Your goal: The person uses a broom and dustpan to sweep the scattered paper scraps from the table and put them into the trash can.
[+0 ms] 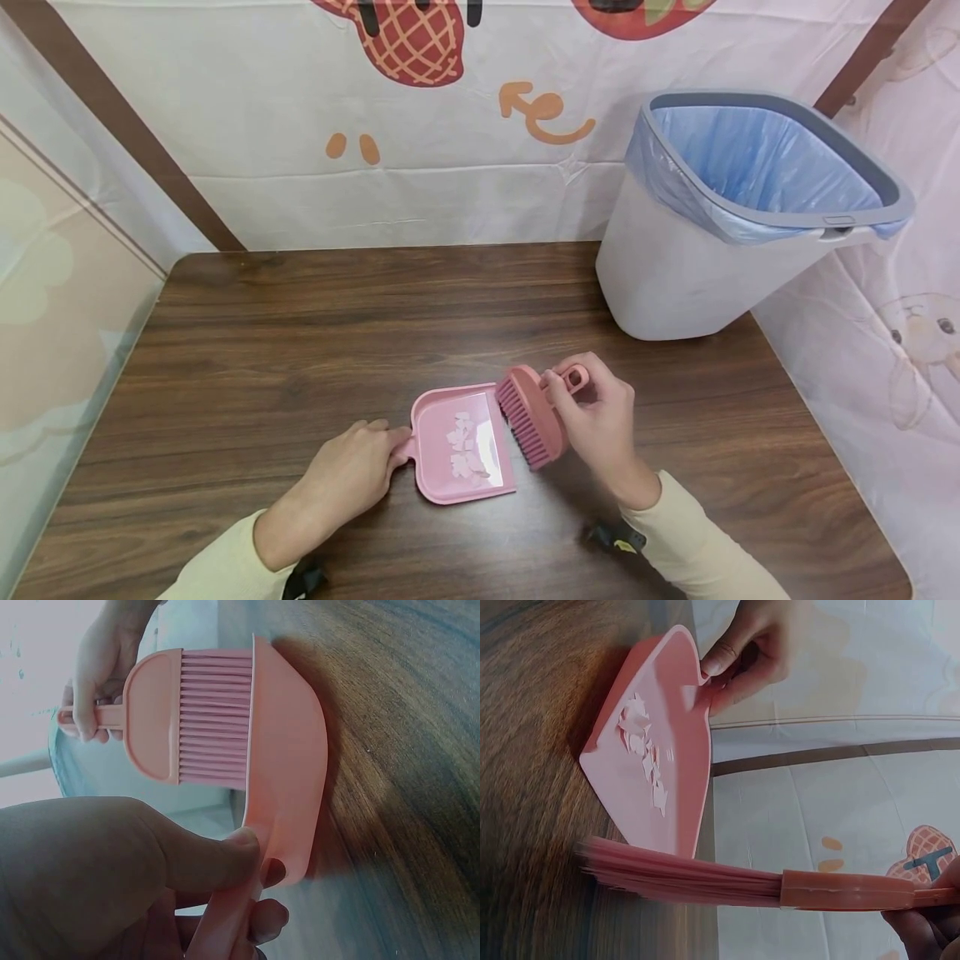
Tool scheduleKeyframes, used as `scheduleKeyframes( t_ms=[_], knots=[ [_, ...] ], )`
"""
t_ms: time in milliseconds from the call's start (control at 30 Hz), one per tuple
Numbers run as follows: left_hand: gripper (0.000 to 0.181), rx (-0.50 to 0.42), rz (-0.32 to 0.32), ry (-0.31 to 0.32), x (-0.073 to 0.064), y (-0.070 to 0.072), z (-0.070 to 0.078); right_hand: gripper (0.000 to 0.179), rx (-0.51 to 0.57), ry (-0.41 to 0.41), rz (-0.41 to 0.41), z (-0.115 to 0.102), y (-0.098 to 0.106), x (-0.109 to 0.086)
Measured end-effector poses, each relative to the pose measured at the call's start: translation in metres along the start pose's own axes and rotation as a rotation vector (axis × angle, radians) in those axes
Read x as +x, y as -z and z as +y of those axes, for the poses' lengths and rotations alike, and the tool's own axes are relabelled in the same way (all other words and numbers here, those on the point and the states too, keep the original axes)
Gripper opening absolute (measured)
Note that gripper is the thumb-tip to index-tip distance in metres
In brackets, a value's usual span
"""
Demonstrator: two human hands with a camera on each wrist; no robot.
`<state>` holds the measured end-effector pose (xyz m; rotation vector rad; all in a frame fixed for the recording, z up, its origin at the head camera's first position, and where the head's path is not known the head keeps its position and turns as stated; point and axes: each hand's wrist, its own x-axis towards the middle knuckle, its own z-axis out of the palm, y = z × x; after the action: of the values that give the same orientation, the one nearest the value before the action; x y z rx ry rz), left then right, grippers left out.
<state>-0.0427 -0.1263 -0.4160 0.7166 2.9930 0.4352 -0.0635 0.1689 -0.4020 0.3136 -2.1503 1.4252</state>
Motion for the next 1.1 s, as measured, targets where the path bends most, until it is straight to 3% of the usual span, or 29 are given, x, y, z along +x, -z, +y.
scheduleKeyframes(
  t_ms=[200,367,567,767,1100],
  knots=[
    [0.012,0.002,0.002,-0.003,0.000,-0.001,-0.001,0.014,-0.008,0.011,0.019,0.005,0.003,0.003],
    [0.011,-0.005,0.003,-0.006,0.001,-0.001,-0.001,0.014,-0.102,0.065,0.037,0.008,0.007,0.005],
    [0.008,-0.002,0.015,-0.004,0.000,0.000,0.000,0.019,-0.206,0.132,-0.041,0.004,0.008,0.004],
    [0.007,0.005,0.013,-0.004,0.000,0.001,0.001,0.023,-0.159,0.148,-0.129,-0.004,-0.001,0.000],
    [0.008,0.003,0.001,0.004,0.001,0.000,0.001,0.020,-0.027,0.100,-0.150,-0.011,-0.011,-0.005]
  ],
)
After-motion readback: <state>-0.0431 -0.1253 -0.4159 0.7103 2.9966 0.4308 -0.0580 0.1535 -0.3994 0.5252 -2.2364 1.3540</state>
